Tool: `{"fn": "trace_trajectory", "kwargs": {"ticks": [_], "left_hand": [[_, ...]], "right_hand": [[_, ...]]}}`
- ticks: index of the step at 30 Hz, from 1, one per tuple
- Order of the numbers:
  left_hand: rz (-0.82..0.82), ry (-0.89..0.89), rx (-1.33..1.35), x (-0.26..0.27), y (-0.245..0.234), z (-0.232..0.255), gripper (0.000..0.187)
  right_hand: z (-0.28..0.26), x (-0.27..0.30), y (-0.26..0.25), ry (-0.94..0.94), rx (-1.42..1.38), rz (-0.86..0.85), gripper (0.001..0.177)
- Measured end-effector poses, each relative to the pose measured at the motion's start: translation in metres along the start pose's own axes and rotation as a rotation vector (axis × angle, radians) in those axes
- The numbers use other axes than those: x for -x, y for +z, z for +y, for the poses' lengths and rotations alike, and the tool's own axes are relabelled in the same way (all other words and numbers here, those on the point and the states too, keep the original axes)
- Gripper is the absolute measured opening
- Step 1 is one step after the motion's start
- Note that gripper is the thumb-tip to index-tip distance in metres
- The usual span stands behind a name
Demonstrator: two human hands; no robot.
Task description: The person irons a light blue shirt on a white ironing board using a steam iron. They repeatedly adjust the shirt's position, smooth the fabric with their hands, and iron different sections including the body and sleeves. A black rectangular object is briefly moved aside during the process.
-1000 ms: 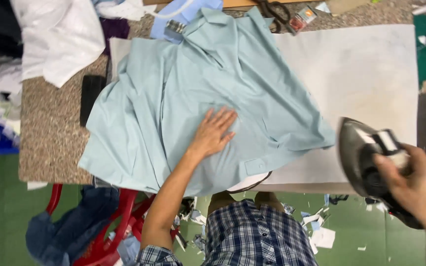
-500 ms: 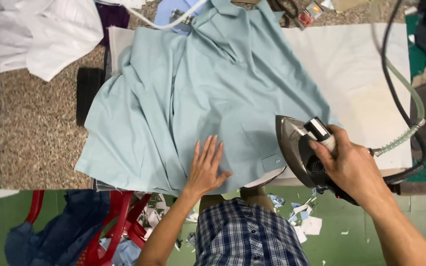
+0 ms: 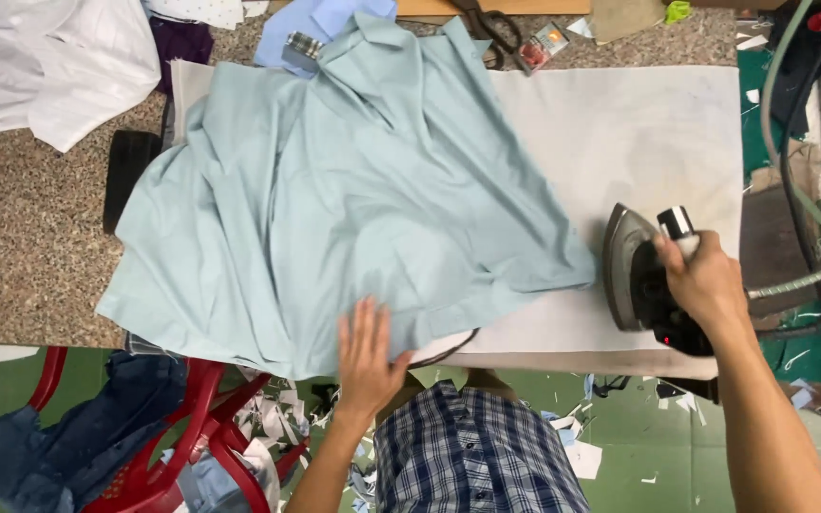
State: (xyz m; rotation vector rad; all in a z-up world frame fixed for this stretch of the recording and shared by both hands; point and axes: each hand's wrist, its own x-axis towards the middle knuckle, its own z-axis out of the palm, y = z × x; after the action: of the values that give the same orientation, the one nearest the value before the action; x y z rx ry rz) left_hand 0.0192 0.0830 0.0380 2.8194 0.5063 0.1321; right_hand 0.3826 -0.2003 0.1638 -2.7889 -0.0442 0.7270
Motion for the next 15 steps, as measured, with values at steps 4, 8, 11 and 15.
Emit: {"fn": "trace_trajectory", "kwargs": {"ticks": [4, 8, 11, 15], "left_hand": [[0.226, -0.023, -0.033, 0.035, 0.004, 0.008, 0.074], [0.346, 0.043, -0.105, 0.044, -0.001, 0.020, 0.064], [0.337, -0.016, -0.110, 0.055, 0.017, 0.010, 0.076], [0.296, -0.076, -0.190, 0.069, 0.025, -0.009, 0.087]], "right_hand": [[0.024, -0.055, 0.010, -0.030, 0.025, 0.038, 0.069], [0.035, -0.074, 0.018, -0.069, 0.058, 0.081, 0.064], [0.052, -0.064, 0.020, -0.210, 0.001, 0.166, 0.062], [0.087, 0.002, 0.049, -0.474, 0.299, 0.265, 0.090]]}}
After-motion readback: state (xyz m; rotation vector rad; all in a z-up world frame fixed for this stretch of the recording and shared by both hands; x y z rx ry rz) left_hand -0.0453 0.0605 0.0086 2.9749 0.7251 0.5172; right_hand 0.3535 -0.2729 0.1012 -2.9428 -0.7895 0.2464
